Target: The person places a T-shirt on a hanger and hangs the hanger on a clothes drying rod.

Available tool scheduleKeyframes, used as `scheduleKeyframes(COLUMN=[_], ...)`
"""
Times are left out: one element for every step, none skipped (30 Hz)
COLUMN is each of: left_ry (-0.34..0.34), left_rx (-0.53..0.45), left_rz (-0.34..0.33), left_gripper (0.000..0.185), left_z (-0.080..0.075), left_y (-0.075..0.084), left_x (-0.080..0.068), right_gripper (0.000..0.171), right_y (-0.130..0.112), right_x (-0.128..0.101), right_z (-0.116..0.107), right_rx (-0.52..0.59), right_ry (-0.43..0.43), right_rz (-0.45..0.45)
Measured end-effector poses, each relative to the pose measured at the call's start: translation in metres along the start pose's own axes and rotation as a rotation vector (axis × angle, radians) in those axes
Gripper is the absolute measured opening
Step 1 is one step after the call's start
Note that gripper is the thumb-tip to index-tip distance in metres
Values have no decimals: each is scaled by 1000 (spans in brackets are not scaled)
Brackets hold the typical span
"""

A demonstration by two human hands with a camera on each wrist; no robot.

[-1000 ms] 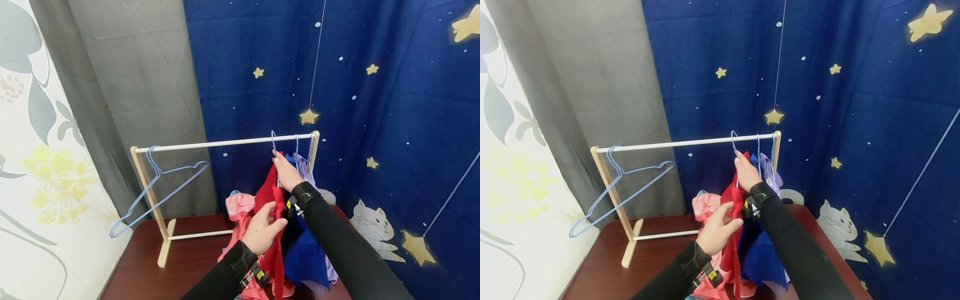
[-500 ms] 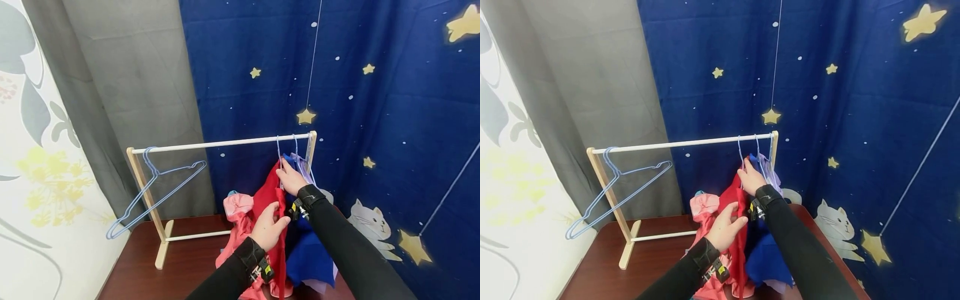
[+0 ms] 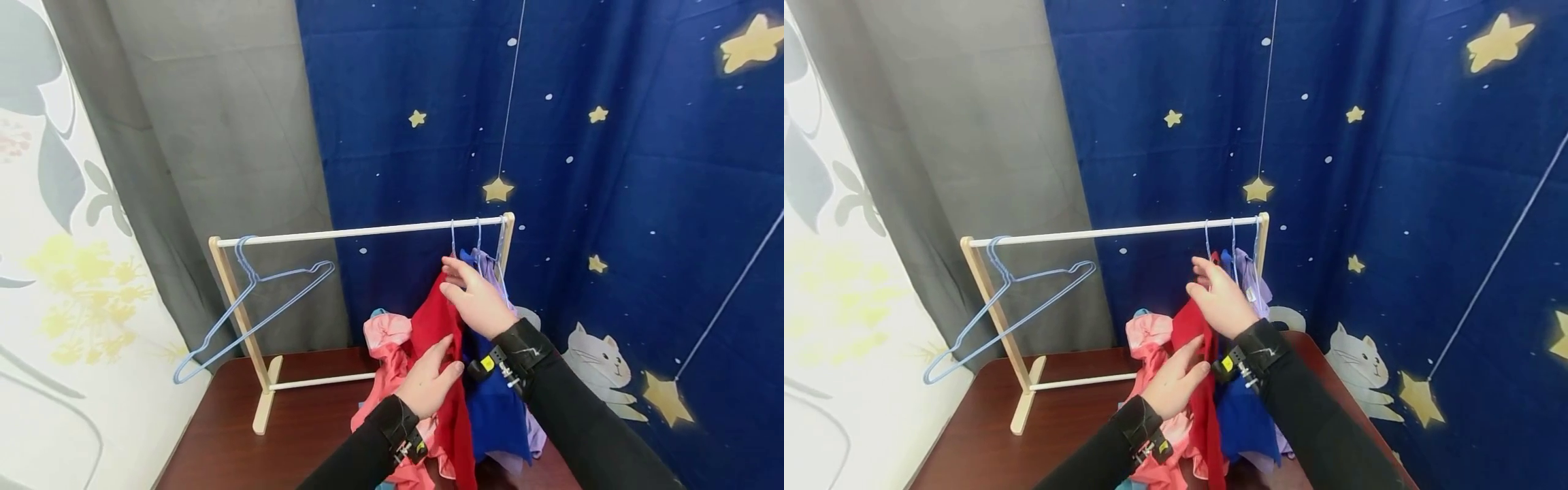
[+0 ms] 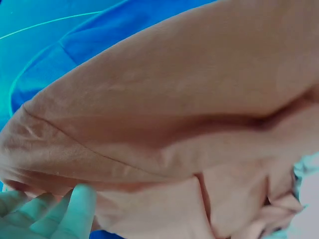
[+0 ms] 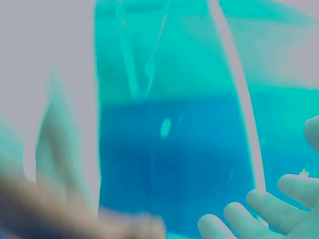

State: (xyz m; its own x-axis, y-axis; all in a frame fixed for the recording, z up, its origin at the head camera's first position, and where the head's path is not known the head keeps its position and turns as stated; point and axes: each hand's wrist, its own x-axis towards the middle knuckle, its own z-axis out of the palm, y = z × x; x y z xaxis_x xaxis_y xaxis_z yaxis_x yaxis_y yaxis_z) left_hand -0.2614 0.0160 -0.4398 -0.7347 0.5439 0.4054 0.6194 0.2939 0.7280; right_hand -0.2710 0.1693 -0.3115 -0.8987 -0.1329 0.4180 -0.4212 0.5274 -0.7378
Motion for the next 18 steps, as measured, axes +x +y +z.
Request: scheduleKeyframes(left_ry=[2, 2, 5, 6, 10, 14, 24, 37, 52, 68, 90, 112, 145, 174, 202, 233, 263, 289], left_rx=[33, 55, 84, 110, 140, 165, 188, 215, 243, 267, 292, 321, 349, 379, 405, 441, 479, 514], left_rz=[-1, -1, -4, -11, -15, -18, -16, -17, -25, -26, -24, -28, -27, -38, -49, -58, -71, -84], left_gripper=[58, 57, 56, 55, 53, 52, 51, 50, 50, 49, 47, 46, 43, 41, 38, 35, 33, 32], left_z=[-3, -5, -8, -11, -14, -17, -21, -24, -28, -32, -37, -42, -47, -53, -60, -68, -76, -86], left_y=[0, -1, -1, -3, -4, -7, -10, -14, -18, -22, -27, -32, -37, -42, -47, -52, -57, -62], left_x=[-4, -7, -10, -14, -17, -20, -24, -27, -31, -35, -40, -44, -50, -55, -60, -66, -73, -79], right_gripper=[52, 50, 48, 47, 47, 46, 46, 45, 45, 45, 44, 44, 43, 43, 42, 42, 41, 41], right_y=[-6, -12, -17, -20, -23, -25, -25, -24, -21, -17, -11, -5, 2, 10, 18, 26, 33, 40], right_x=[-3, -6, -9, -11, -13, -15, -17, -18, -19, -20, -21, -22, -23, -25, -27, -29, -31, -33], right_z=[6, 12, 20, 28, 37, 46, 55, 64, 74, 83, 92, 100, 109, 116, 123, 130, 135, 140], right_rx=[52, 102, 151, 181, 207, 214, 212, 213, 214, 208, 206, 195, 185, 173, 149, 123, 96, 75], right_ry=[-11, -22, -33, -42, -54, -59, -57, -50, -40, -27, -14, 1, 12, 22, 34, 43, 52, 58], right_rz=[-13, -25, -38, -49, -57, -59, -60, -56, -51, -46, -40, -36, -39, -37, -35, -33, -24, -21])
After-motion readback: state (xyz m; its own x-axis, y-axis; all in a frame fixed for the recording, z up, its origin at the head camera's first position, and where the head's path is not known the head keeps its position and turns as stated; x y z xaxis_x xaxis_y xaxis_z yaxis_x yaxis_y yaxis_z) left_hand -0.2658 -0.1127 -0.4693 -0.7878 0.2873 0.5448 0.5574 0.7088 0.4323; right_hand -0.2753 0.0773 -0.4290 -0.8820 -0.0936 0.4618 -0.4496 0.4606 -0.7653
